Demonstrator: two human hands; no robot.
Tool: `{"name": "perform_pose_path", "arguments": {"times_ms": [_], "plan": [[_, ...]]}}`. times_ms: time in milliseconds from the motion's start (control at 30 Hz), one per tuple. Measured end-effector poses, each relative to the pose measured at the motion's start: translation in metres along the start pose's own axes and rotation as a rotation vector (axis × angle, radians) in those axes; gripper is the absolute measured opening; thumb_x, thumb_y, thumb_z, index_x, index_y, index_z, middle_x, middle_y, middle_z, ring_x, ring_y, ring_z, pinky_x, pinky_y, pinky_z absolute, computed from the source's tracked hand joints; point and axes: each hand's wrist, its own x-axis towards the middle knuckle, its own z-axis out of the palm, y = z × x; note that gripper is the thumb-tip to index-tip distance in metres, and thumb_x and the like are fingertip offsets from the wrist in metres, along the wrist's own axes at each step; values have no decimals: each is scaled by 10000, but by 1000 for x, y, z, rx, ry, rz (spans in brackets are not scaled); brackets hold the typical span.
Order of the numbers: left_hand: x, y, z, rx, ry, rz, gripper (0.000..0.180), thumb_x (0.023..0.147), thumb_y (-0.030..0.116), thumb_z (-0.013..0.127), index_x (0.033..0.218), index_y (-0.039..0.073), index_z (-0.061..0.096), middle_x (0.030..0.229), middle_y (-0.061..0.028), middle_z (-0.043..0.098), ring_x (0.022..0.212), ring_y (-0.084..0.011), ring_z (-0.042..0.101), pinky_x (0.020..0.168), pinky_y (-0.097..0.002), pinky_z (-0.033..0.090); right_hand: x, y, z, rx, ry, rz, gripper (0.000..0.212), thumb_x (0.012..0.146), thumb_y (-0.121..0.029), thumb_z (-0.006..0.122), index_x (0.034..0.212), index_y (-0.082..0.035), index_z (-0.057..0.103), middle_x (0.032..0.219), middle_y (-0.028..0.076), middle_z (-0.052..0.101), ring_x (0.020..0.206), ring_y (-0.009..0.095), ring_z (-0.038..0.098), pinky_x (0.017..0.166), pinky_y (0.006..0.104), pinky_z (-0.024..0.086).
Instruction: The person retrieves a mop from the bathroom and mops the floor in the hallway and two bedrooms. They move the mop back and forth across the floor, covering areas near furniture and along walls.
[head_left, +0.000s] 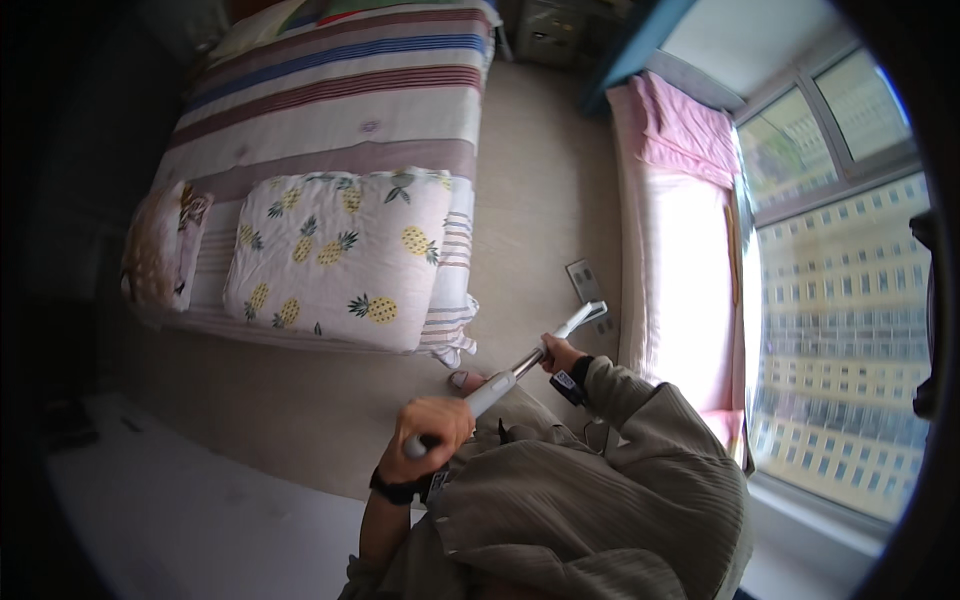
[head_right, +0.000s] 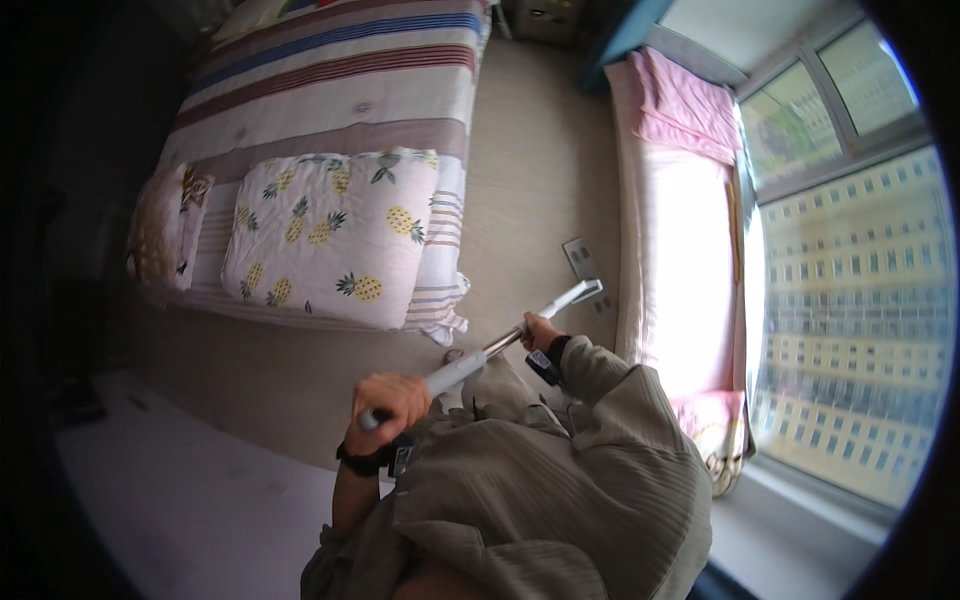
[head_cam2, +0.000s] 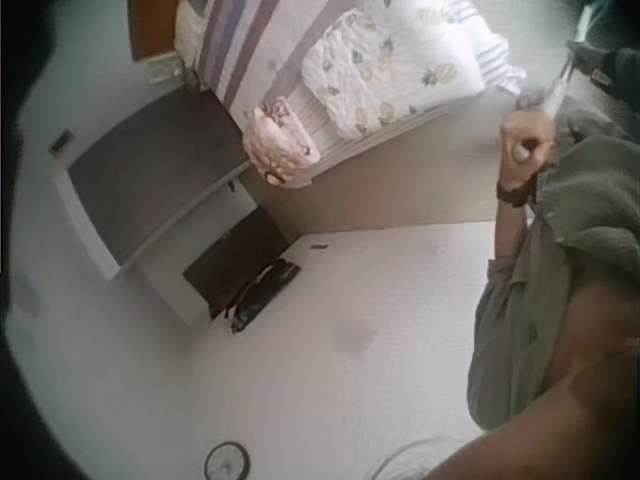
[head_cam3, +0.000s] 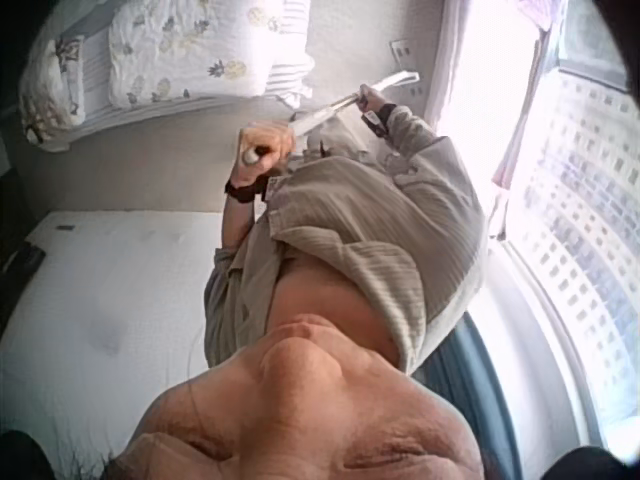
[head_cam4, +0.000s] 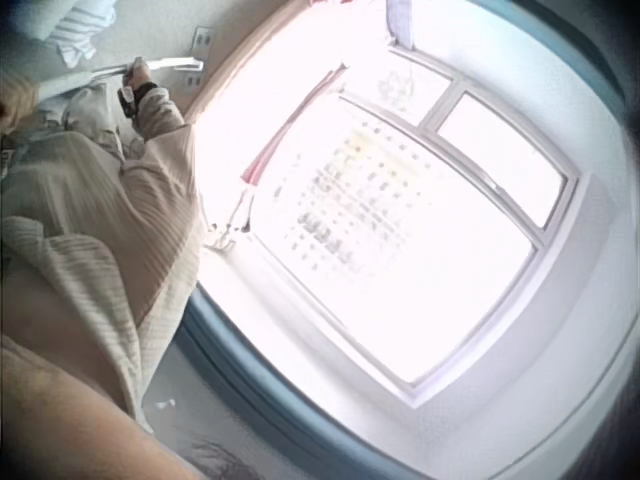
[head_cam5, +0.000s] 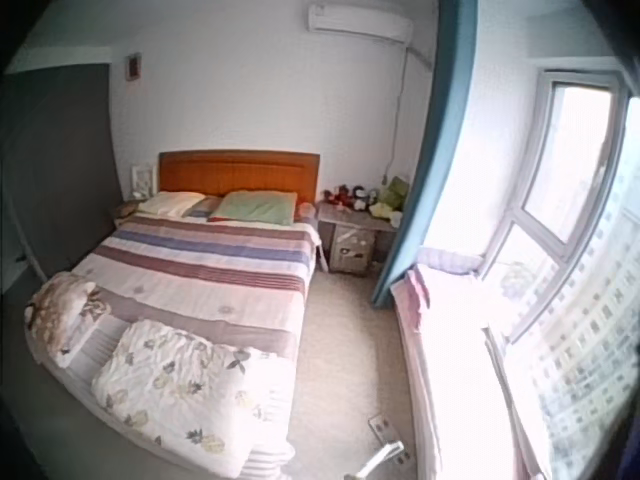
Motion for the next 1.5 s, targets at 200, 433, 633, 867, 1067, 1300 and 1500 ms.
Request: {"name": "perform_pose_path", "arguments": {"times_ms": [200,433,633,867,1067,1300,1500], "plan": [[-37,-11,-26,98,-127,24,142,672,43,548,572,23,448,593,-85,514,572,-243,515,615,-347,448,-2,36,19,-80,11,-252,424,907,-370,405,721,-3,508,553,135,508,394,225,463,365,355,366],[-160,80,-96,179,-164,30,148,657,68,540,554,14,449,561,-91,507,522,-247,521,561,-340,441,-5,137,174,-37,-75,-357,352,914,-382,419,838,-51,514,582,113,503,399,238,446,369,391,356],[-278,190,-144,234,28,51,154,610,75,499,474,41,435,440,-65,461,366,-184,442,430,-291,392,-36,241,364,107,-53,-152,386,933,-442,420,843,-80,521,610,84,487,439,218,464,378,373,352],[-326,267,-163,161,6,44,182,635,22,495,495,70,388,454,-67,429,381,-182,420,433,-320,388,-112,302,450,194,-282,-46,447,922,-425,429,749,-25,529,593,89,475,431,190,437,369,315,353],[-314,247,-154,29,-194,133,176,620,0,481,493,71,381,455,-74,438,368,-182,404,420,-303,366,-126,304,411,424,-175,-255,373,894,-377,509,749,-33,506,565,64,467,421,170,437,370,298,343],[-250,130,-117,51,-379,-19,215,624,118,541,474,54,401,457,-47,424,406,-162,383,438,-271,296,-61,307,236,512,261,-413,339,895,-391,530,845,-55,530,595,75,517,448,209,502,394,374,406],[-215,29,-30,6,-808,-54,109,657,-11,498,591,11,414,593,-80,429,555,-231,421,563,-349,375,-32,353,90,719,479,-369,369,904,-382,527,804,-27,535,608,95,515,429,222,462,387,354,367]]}}
